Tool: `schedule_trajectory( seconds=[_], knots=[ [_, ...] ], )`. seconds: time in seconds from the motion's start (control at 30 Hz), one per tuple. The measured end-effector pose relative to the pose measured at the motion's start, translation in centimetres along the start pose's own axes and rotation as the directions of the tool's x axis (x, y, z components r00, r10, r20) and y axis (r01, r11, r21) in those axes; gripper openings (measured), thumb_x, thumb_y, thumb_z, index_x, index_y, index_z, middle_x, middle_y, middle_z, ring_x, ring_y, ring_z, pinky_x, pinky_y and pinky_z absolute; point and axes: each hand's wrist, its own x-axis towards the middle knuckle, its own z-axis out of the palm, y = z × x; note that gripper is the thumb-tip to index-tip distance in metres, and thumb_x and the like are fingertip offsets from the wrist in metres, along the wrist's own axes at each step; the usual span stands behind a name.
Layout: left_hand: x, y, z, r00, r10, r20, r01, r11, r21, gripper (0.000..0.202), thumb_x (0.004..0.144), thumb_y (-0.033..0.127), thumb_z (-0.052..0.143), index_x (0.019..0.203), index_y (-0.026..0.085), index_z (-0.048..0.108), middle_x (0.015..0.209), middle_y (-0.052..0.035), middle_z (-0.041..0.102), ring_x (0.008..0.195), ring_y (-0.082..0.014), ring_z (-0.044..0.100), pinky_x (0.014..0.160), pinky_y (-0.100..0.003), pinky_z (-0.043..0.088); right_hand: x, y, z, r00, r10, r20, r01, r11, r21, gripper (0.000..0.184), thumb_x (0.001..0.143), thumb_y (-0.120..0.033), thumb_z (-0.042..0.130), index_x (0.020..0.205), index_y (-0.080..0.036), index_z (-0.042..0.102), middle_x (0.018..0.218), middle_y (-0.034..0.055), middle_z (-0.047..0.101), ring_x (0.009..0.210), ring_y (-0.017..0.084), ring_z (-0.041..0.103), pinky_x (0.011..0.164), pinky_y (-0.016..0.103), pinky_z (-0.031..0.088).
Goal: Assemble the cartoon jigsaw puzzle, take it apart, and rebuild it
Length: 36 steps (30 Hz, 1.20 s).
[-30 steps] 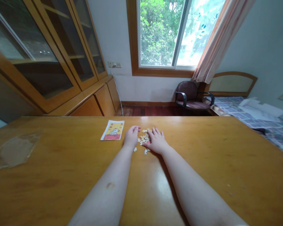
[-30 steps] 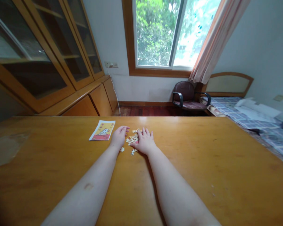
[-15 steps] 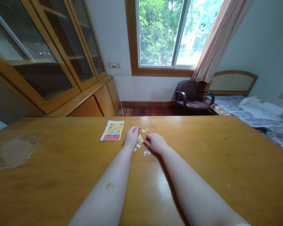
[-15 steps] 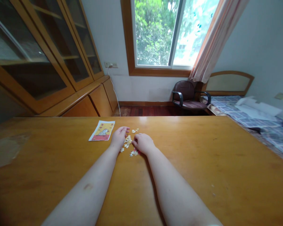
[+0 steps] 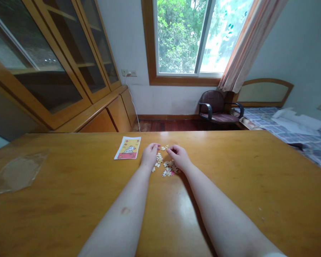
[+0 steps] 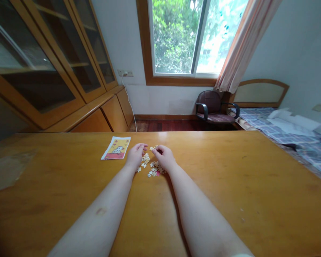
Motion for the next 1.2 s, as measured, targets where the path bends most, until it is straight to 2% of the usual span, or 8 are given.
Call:
schedule_trajectory(
  seconds=[0.2, 0.33, 0.43, 0.57, 0.67, 0.87, 1.03, 1.2],
  knots=[
    [0.0, 0.1, -0.1, 1.000, 0.002, 0.005, -0.002, 1.000, 0.025, 0.033, 0.085, 0.037, 0.042, 0.089, 0.018, 0.068, 0.082, -0.0058, 0.070, 0.069, -0.0174, 0.061, 0.063, -0.028, 0.047, 0.0, 0.4, 0.1, 1.000, -0.008, 0.013, 0.008, 1.000, -0.029, 0.020, 0.083, -0.036, 0.054, 0.078, -0.018, 0.061, 0.065, -0.0014, 0.058, 0.062, 0.013, 0.053, 0.062, 0.026, 0.045],
    [0.1, -0.3, 0.1, 0.994, 0.091, 0.068, -0.102, 0.978, 0.181, 0.035, 0.088, 0.037, 0.041, 0.101, 0.018, 0.068, 0.103, -0.0105, 0.070, 0.098, -0.0231, 0.063, 0.087, -0.036, 0.047, 0.2, 0.6, -0.1, 0.998, -0.053, 0.016, 0.056, 0.964, -0.259, 0.018, 0.084, -0.025, 0.051, 0.090, -0.018, 0.067, 0.090, 0.0057, 0.069, 0.087, 0.018, 0.062, 0.083, 0.032, 0.048],
    [-0.2, -0.4, 0.5, 0.972, 0.124, 0.197, -0.194, 0.901, 0.388, 0.042, 0.088, 0.040, 0.045, 0.120, 0.019, 0.061, 0.133, -0.0125, 0.058, 0.127, -0.0277, 0.047, 0.109, -0.044, 0.031, 0.3, 0.6, -0.3, 0.999, -0.035, 0.034, 0.046, 0.911, -0.411, 0.028, 0.088, -0.026, 0.050, 0.108, -0.016, 0.066, 0.114, 0.0110, 0.066, 0.109, 0.021, 0.059, 0.099, 0.036, 0.042],
    [-0.8, -0.1, 0.7, 0.938, 0.063, 0.340, -0.239, 0.830, 0.504, 0.048, 0.089, 0.046, 0.044, 0.131, 0.026, 0.054, 0.146, -0.0079, 0.046, 0.139, -0.0302, 0.032, 0.115, -0.052, 0.013, 0.2, 0.6, -0.4, 0.995, 0.041, 0.095, 0.013, 0.862, -0.506, 0.041, 0.093, -0.032, 0.045, 0.130, -0.016, 0.055, 0.137, 0.0123, 0.053, 0.130, 0.023, 0.045, 0.110, 0.041, 0.031],
    [-1.0, 0.3, 0.6, 0.923, 0.086, 0.375, -0.267, 0.846, 0.462, 0.042, 0.090, 0.042, 0.043, 0.126, 0.027, 0.058, 0.140, -0.0079, 0.052, 0.135, -0.0296, 0.038, 0.115, -0.055, 0.013, 0.2, 0.6, -0.3, 0.986, 0.061, 0.152, 0.017, 0.884, -0.468, 0.039, 0.094, -0.031, 0.042, 0.129, -0.021, 0.057, 0.134, 0.0089, 0.057, 0.126, 0.023, 0.049, 0.110, 0.043, 0.031],
    [-0.6, -0.2, 0.8, 0.912, 0.188, 0.365, -0.276, 0.939, 0.205, 0.033, 0.087, 0.029, 0.048, 0.115, 0.021, 0.064, 0.117, -0.0101, 0.068, 0.110, -0.0243, 0.060, 0.107, -0.044, 0.035, 0.2, 0.3, -0.5, 0.995, 0.040, 0.088, -0.002, 0.917, -0.399, 0.035, 0.095, -0.030, 0.041, 0.118, -0.018, 0.063, 0.119, 0.0105, 0.066, 0.113, 0.021, 0.058, 0.100, 0.037, 0.041],
    [-0.4, -0.6, 0.9, 0.921, 0.159, 0.355, -0.287, 0.893, 0.347, 0.047, 0.086, 0.029, 0.048, 0.131, 0.018, 0.053, 0.140, -0.0131, 0.052, 0.131, -0.0263, 0.044, 0.112, -0.044, 0.029, -0.3, 0.2, -0.3, 0.981, 0.092, 0.168, 0.034, 0.778, -0.627, 0.043, 0.093, -0.037, 0.047, 0.133, -0.022, 0.052, 0.145, 0.0099, 0.045, 0.138, 0.033, 0.030, 0.111, 0.063, 0.010],
    [-0.7, 0.2, 0.8, 0.898, 0.045, 0.437, -0.273, 0.838, 0.473, 0.052, 0.090, 0.031, 0.039, 0.140, 0.017, 0.044, 0.148, -0.0122, 0.041, 0.140, -0.0267, 0.031, 0.117, -0.047, 0.016, -0.4, -0.4, -0.3, 0.964, 0.080, 0.252, 0.105, 0.758, -0.644, 0.034, 0.096, -0.031, 0.039, 0.122, -0.024, 0.060, 0.136, 0.0060, 0.056, 0.130, 0.026, 0.042, 0.113, 0.056, 0.013]
  ],
)
